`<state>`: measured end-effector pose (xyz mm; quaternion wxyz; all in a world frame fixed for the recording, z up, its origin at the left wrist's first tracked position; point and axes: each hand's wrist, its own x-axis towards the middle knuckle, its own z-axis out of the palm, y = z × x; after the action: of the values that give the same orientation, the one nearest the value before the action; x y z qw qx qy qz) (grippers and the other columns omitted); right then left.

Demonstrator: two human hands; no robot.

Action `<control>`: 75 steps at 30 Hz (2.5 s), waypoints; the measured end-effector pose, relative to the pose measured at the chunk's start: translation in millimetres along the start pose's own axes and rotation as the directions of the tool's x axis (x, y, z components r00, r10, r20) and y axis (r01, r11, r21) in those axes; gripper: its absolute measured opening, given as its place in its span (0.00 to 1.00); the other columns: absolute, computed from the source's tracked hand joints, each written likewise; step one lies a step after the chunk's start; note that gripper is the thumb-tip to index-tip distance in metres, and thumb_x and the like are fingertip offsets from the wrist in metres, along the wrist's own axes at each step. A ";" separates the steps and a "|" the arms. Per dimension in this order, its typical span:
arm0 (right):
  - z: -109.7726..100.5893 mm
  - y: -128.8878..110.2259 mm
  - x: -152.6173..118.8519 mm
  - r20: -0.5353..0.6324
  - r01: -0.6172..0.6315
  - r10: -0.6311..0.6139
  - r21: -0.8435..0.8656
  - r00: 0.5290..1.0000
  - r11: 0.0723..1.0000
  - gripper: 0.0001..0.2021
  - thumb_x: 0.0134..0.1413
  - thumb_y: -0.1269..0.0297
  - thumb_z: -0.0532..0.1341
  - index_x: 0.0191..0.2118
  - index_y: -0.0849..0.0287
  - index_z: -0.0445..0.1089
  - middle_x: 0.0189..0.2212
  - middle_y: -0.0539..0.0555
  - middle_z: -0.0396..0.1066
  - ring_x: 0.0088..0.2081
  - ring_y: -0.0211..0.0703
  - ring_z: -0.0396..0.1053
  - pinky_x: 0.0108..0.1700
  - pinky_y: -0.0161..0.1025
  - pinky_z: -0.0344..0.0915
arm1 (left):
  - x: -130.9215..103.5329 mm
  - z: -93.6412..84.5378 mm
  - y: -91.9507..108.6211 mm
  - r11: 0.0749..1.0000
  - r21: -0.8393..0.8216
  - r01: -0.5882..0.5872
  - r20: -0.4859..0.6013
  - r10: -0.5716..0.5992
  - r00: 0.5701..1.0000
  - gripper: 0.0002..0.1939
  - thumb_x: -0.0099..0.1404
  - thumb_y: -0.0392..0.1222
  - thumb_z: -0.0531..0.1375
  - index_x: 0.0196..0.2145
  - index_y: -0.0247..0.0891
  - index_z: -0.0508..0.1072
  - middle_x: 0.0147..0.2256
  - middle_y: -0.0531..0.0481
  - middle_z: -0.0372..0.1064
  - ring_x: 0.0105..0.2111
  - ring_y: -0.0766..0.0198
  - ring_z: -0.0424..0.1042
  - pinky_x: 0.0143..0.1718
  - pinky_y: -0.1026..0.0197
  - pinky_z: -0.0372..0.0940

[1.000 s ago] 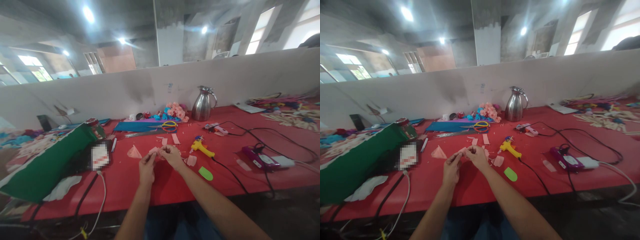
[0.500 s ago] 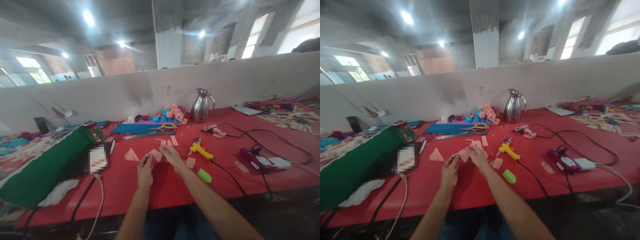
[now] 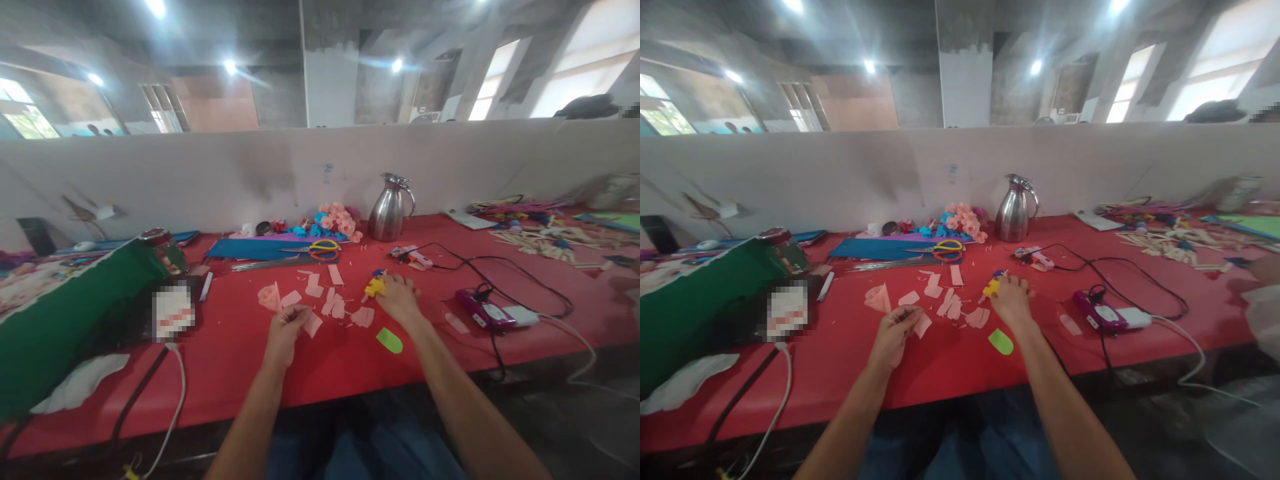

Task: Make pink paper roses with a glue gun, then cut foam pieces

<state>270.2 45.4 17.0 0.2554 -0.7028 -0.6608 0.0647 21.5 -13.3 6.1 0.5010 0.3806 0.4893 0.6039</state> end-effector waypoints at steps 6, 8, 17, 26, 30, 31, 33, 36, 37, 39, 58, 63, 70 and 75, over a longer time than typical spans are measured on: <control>-3.3 25.3 13.7 0.082 0.052 -0.048 -0.050 0.995 0.997 0.17 0.39 0.73 0.62 0.41 0.63 0.69 0.40 0.62 0.70 0.42 0.51 0.68 0.44 0.42 0.61 | -5.5 11.2 3.1 0.962 0.273 0.022 0.078 -0.045 0.996 0.04 0.44 0.38 0.67 0.22 0.37 0.79 0.22 0.48 0.74 0.24 0.63 0.69 0.28 0.64 0.61; -7.9 22.6 12.3 0.064 0.059 -0.055 -0.066 0.996 0.996 0.19 0.41 0.72 0.60 0.44 0.63 0.68 0.42 0.62 0.69 0.42 0.50 0.67 0.45 0.41 0.61 | -7.5 15.8 3.1 0.933 0.356 0.056 0.070 -0.087 0.994 0.02 0.44 0.36 0.65 0.21 0.38 0.79 0.22 0.48 0.74 0.24 0.62 0.69 0.27 0.63 0.62; -49.5 0.5 -53.5 0.240 0.130 -0.273 0.481 0.932 0.867 0.16 0.54 0.54 0.55 0.37 0.61 0.71 0.29 0.52 0.72 0.31 0.44 0.69 0.34 0.36 0.63 | -3.5 14.5 -14.5 0.845 0.534 0.033 -0.018 -0.028 0.999 0.05 0.47 0.33 0.62 0.21 0.39 0.77 0.23 0.48 0.75 0.26 0.60 0.71 0.28 0.63 0.60; -49.4 -30.1 -89.7 0.509 0.076 -0.380 0.520 0.772 0.851 0.17 0.57 0.50 0.54 0.35 0.58 0.72 0.26 0.52 0.71 0.27 0.40 0.67 0.28 0.33 0.58 | -6.2 17.5 -10.3 0.788 0.614 -0.044 0.000 0.056 0.998 0.06 0.47 0.31 0.63 0.20 0.41 0.76 0.21 0.51 0.73 0.25 0.61 0.70 0.28 0.63 0.59; -45.4 -31.8 -86.5 0.500 0.086 -0.358 0.487 0.789 0.869 0.18 0.55 0.49 0.55 0.32 0.58 0.72 0.25 0.52 0.71 0.27 0.41 0.66 0.26 0.33 0.57 | -6.8 18.5 -9.7 0.800 0.598 -0.040 -0.012 0.059 0.998 0.05 0.47 0.32 0.64 0.20 0.41 0.76 0.21 0.50 0.73 0.24 0.62 0.70 0.27 0.63 0.58; -44.3 -31.3 -86.0 0.502 0.088 -0.353 0.477 0.790 0.874 0.18 0.55 0.48 0.55 0.31 0.58 0.72 0.25 0.53 0.71 0.27 0.42 0.66 0.26 0.33 0.57 | -7.0 18.3 -9.9 0.806 0.591 -0.042 -0.011 0.060 0.998 0.05 0.46 0.32 0.64 0.20 0.41 0.76 0.20 0.50 0.72 0.24 0.62 0.70 0.27 0.63 0.58; -42.5 -30.0 -85.4 0.505 0.087 -0.346 0.466 0.791 0.881 0.19 0.54 0.47 0.55 0.31 0.58 0.72 0.26 0.53 0.71 0.27 0.42 0.67 0.26 0.33 0.57 | -7.5 17.0 -10.3 0.813 0.581 -0.042 -0.007 0.057 0.998 0.04 0.46 0.33 0.64 0.20 0.41 0.76 0.21 0.50 0.73 0.24 0.62 0.70 0.27 0.64 0.58; -41.5 -29.1 -84.8 0.495 0.074 -0.355 0.501 0.793 0.863 0.18 0.53 0.47 0.57 0.34 0.57 0.74 0.29 0.53 0.74 0.31 0.45 0.70 0.30 0.34 0.61 | -9.2 13.7 -9.6 0.821 0.571 -0.010 0.017 0.000 1.000 0.05 0.46 0.32 0.63 0.22 0.41 0.77 0.22 0.50 0.74 0.25 0.62 0.70 0.26 0.64 0.59; -41.7 -29.2 -84.5 0.490 0.070 -0.363 0.519 0.792 0.852 0.18 0.53 0.48 0.58 0.36 0.57 0.74 0.30 0.53 0.74 0.32 0.46 0.70 0.32 0.35 0.62 | -9.9 12.7 -9.0 0.823 0.568 0.002 0.026 -0.020 0.999 0.07 0.46 0.32 0.62 0.23 0.40 0.77 0.23 0.50 0.74 0.25 0.62 0.70 0.26 0.64 0.59; -42.3 -29.9 -83.5 0.478 0.066 -0.379 0.550 0.792 0.833 0.18 0.52 0.49 0.59 0.39 0.57 0.75 0.33 0.54 0.75 0.35 0.48 0.71 0.35 0.36 0.64 | -11.1 11.1 -7.9 0.819 0.574 0.007 0.034 -0.033 0.999 0.09 0.45 0.30 0.60 0.25 0.40 0.77 0.23 0.49 0.74 0.25 0.62 0.71 0.26 0.64 0.60; -42.3 -28.1 -74.2 0.503 0.043 -0.363 0.539 0.784 0.841 0.18 0.55 0.49 0.56 0.44 0.54 0.73 0.38 0.53 0.75 0.39 0.50 0.72 0.40 0.39 0.64 | -10.0 6.4 -14.1 0.852 0.524 0.000 0.068 -0.043 0.997 0.06 0.46 0.32 0.62 0.23 0.41 0.77 0.22 0.49 0.74 0.23 0.61 0.71 0.27 0.64 0.61; -44.2 -28.1 -73.8 0.479 0.049 -0.367 0.555 0.798 0.831 0.17 0.55 0.51 0.57 0.43 0.53 0.74 0.37 0.54 0.76 0.39 0.50 0.72 0.39 0.39 0.64 | -9.2 5.0 -16.3 0.842 0.537 -0.055 0.063 0.025 0.998 0.06 0.46 0.32 0.63 0.23 0.41 0.77 0.22 0.49 0.74 0.22 0.62 0.70 0.26 0.63 0.60; -45.9 -23.3 -74.0 0.479 0.062 -0.317 0.475 0.819 0.878 0.21 0.54 0.46 0.55 0.39 0.57 0.75 0.31 0.54 0.76 0.34 0.48 0.72 0.36 0.37 0.64 | -10.6 4.9 -14.5 0.812 0.584 -0.022 0.068 -0.022 0.997 0.06 0.48 0.34 0.62 0.27 0.40 0.77 0.23 0.49 0.74 0.23 0.63 0.70 0.27 0.64 0.61; -52.6 -30.7 -74.5 0.514 0.101 -0.324 0.415 0.794 0.904 0.23 0.56 0.46 0.53 0.44 0.58 0.73 0.36 0.56 0.76 0.38 0.50 0.72 0.40 0.38 0.64 | -11.4 5.3 -11.3 0.752 0.658 -0.031 0.095 -0.042 0.995 0.07 0.50 0.35 0.60 0.28 0.39 0.77 0.24 0.50 0.75 0.25 0.62 0.72 0.28 0.64 0.62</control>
<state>256.5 -40.7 57.6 0.1776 -0.5100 -0.7587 0.3643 31.5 -23.1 -3.4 0.3614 0.5619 0.6450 0.3709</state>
